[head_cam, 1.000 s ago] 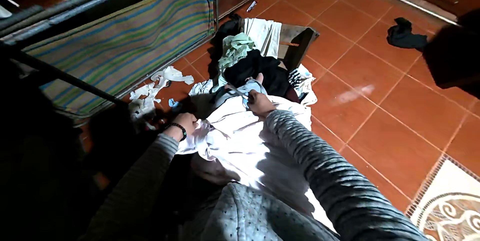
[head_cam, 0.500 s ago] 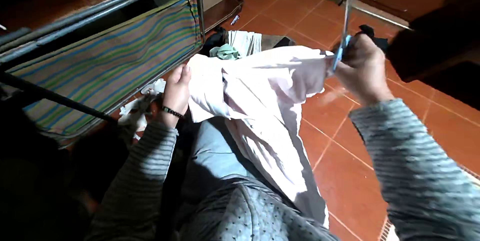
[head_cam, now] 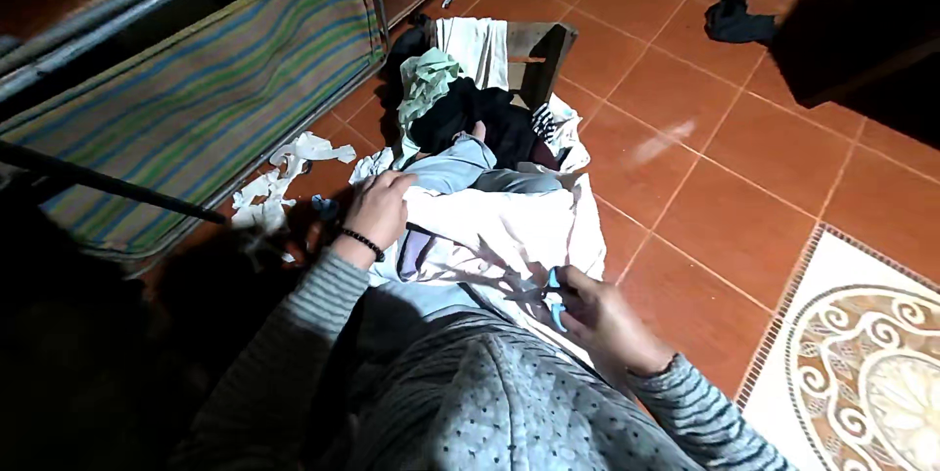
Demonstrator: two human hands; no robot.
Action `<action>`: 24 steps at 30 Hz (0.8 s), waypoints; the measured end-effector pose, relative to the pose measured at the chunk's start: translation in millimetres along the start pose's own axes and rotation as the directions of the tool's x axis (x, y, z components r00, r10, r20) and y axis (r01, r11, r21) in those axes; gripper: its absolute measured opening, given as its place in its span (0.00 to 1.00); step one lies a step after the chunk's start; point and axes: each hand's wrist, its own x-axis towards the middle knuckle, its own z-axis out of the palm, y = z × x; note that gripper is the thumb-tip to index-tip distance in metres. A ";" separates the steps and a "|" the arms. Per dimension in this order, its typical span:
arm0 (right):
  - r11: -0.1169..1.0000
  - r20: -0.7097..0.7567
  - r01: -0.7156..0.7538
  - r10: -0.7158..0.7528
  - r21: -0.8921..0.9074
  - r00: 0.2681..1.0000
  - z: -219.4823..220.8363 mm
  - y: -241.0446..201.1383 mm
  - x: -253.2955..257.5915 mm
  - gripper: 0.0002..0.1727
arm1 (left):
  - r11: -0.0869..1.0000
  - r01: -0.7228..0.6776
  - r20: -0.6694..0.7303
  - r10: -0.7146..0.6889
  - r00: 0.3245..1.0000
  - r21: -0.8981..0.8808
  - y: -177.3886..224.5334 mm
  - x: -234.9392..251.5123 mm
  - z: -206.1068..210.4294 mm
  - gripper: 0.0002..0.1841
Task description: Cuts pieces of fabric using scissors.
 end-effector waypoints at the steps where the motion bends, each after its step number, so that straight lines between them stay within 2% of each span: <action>1: 0.999 0.007 0.007 -0.008 0.034 1.000 1.0 -2.2 -1.2 0.22 | 0.999 0.032 0.104 -0.034 0.994 0.022 0.5 13.1 1.5 0.23; 4: 0.999 -0.066 -0.049 0.048 -0.016 0.997 3.1 -1.9 -6.8 0.25 | 0.983 0.179 0.321 -0.156 0.934 -0.041 -18.1 48.5 10.5 0.21; 5: 0.992 -0.090 -0.100 0.093 -0.076 0.992 3.0 0.4 -7.8 0.29 | 0.970 0.226 0.364 -0.181 0.914 -0.087 -29.2 55.0 11.8 0.20; 7: 0.958 -0.115 -0.209 0.189 -0.196 0.975 1.1 6.3 -6.9 0.39 | 0.957 0.264 0.456 -0.182 0.871 -0.122 -44.1 57.8 8.7 0.26; 8: 0.943 -0.115 -0.262 0.243 -0.203 0.963 -0.3 8.1 -5.7 0.38 | 0.965 0.247 0.502 -0.173 0.847 -0.085 -45.4 56.1 6.1 0.28; 10: 0.919 -0.077 -0.365 0.358 -0.151 0.931 -9.9 8.5 2.1 0.28 | 0.984 0.177 0.577 -0.138 0.805 -0.012 -41.7 51.5 -1.0 0.22; 11: 0.905 -0.050 -0.394 0.391 -0.158 0.919 -18.2 10.0 9.2 0.22 | 0.980 0.191 0.578 -0.125 0.806 -0.054 -40.2 49.6 -4.7 0.19; 12: 0.893 -0.036 -0.407 0.408 -0.193 0.912 -27.2 10.7 18.2 0.19 | 0.942 0.280 0.545 -0.140 0.827 -0.183 -37.6 47.5 -8.5 0.19; 13: 0.876 -0.035 -0.417 0.422 -0.242 0.906 -37.7 12.2 29.8 0.17 | 0.834 0.406 0.486 -0.197 0.852 -0.374 -32.6 48.2 -13.8 0.20; 14: 0.869 -0.062 -0.416 0.415 -0.268 0.908 -50.3 17.0 43.8 0.18 | 0.669 0.487 0.431 -0.266 0.862 -0.561 -23.6 53.3 -23.4 0.22; 15: 0.875 -0.119 -0.406 0.388 -0.266 0.914 -66.2 23.8 60.3 0.19 | 0.500 0.505 0.393 -0.318 0.863 -0.704 -11.1 62.6 -37.1 0.25; 17: 0.891 -0.281 -0.396 0.330 -0.223 0.901 -111.2 38.4 103.8 0.18 | 0.247 0.414 0.325 -0.333 0.885 -0.876 17.7 91.6 -70.7 0.25; 19: 0.880 -0.455 -0.418 0.284 -0.225 0.844 -170.6 41.1 150.5 0.20 | 0.102 0.233 0.194 -0.301 0.934 -0.967 54.8 124.4 -105.1 0.22; 21: 0.862 -0.623 -0.428 0.181 -0.272 0.761 -237.2 15.3 189.7 0.22 | 0.003 0.044 0.041 -0.291 0.956 -0.999 96.4 157.2 -146.9 0.21; 24: 0.843 -0.790 -0.439 0.027 -0.312 0.613 -329.9 -62.4 214.5 0.27 | -0.118 -0.207 -0.168 -0.278 0.946 -0.971 157.3 183.9 -220.1 0.19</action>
